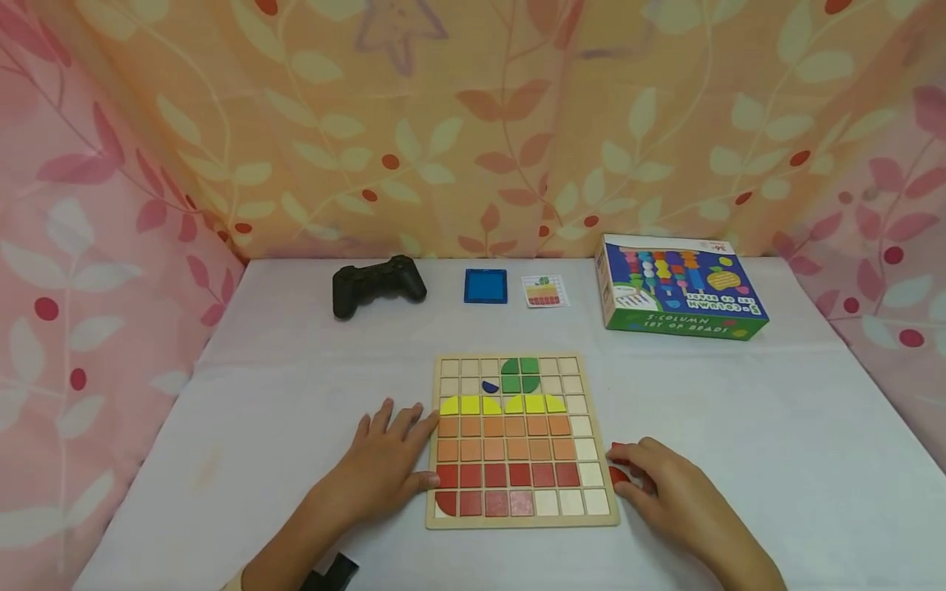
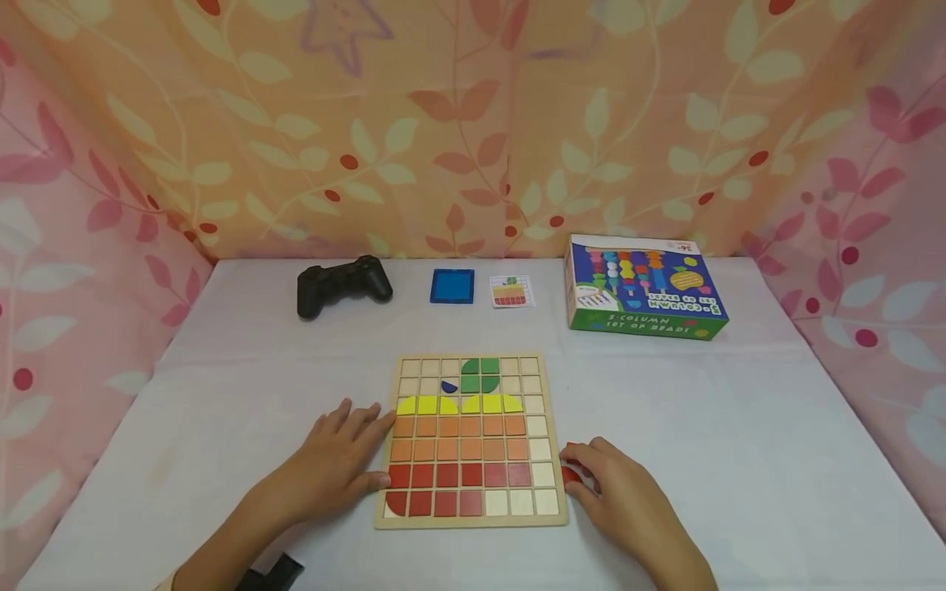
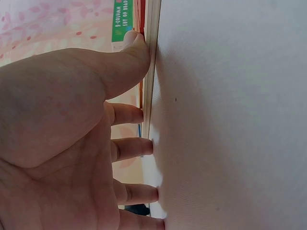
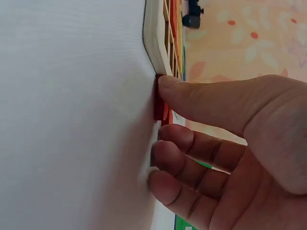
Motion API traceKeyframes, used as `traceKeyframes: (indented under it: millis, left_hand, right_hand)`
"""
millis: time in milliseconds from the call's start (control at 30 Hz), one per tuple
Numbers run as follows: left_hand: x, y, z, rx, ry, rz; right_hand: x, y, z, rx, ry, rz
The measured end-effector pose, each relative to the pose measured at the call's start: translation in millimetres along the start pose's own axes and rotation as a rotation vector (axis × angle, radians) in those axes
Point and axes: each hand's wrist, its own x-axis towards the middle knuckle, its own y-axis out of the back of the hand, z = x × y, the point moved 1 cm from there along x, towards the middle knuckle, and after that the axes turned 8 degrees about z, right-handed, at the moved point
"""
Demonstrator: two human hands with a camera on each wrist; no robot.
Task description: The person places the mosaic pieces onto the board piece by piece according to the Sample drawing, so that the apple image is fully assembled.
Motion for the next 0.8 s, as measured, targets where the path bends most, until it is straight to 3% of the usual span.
traceKeyframes:
  millis: [200, 533, 667, 800]
  left_hand:
    - [0.3, -0.6, 0.6, 0.011, -0.006, 0.012]
    - [-1.7, 1.4, 2.1, -0.004, -0.001, 0.007]
    - [-1.4, 0.7, 1.5, -0.004, 0.001, 0.008]
    - [-1.4, -0.1, 0.7, -0.007, 0.001, 0.008]
  right_hand:
    - [2, 1, -5, -0.039, -0.002, -0.021]
    - [14, 5, -26, 0.187, -0.007, 0.046]
    - [20, -7, -48, 0.301, 0.051, -0.021]
    - [23, -24, -66, 0.336, 0.112, -0.087]
